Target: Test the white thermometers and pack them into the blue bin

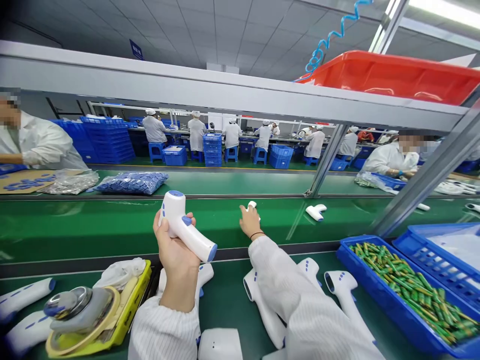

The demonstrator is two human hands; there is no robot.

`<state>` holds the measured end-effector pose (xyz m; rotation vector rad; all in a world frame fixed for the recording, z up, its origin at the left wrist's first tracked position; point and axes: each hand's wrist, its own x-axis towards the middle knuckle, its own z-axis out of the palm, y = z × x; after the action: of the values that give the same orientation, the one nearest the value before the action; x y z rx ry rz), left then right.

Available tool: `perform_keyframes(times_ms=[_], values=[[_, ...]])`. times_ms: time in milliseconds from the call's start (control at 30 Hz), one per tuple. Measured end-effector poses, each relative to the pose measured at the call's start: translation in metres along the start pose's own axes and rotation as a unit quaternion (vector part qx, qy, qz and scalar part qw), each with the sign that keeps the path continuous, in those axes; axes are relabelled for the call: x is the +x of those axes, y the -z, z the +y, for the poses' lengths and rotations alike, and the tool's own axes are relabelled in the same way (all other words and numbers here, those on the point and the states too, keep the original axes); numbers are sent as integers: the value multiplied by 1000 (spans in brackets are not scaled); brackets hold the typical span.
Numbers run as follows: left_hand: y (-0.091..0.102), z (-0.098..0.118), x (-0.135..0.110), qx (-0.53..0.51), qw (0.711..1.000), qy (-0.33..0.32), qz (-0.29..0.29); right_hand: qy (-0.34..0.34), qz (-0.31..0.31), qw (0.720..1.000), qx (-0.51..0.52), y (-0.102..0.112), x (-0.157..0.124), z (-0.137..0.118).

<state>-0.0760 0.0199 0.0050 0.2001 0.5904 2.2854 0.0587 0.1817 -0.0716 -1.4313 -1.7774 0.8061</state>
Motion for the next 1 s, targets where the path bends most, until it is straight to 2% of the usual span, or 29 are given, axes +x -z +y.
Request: perform_keyframes(times_ms=[133, 233, 367, 533, 667, 800, 867, 900, 933, 1000], values=[[2, -2, 4, 0, 1000, 14, 5, -35, 39, 997, -64, 7, 21, 44], [3, -6, 8, -5, 1000, 9, 17, -8, 39, 998, -41, 5, 26, 54], [4, -10, 11, -5, 1000, -3, 12, 53, 86, 992, 70, 9, 24, 40], [4, -12, 8, 9, 1000, -2, -16, 75, 179, 945, 262, 34, -13, 9], [2, -16, 2, 50, 998, -15, -47, 74, 191, 904, 374, 52, -52, -10], [-1, -14, -3, 129, 986, -26, -101, 70, 175, 875, 447, 56, -72, -22], [-4, -9, -8, 226, 959, -51, -162, 66, 164, 864, 472, 55, -75, -26], [-6, -5, -11, 292, 933, -85, -192, 64, 160, 859, 483, 55, -75, -28], [-8, 0, -14, 362, 897, -132, -218, 61, 156, 854, 493, 55, -75, -29], [-12, 12, -23, 493, 797, -240, -252, 55, 152, 846, 509, 55, -73, -31]])
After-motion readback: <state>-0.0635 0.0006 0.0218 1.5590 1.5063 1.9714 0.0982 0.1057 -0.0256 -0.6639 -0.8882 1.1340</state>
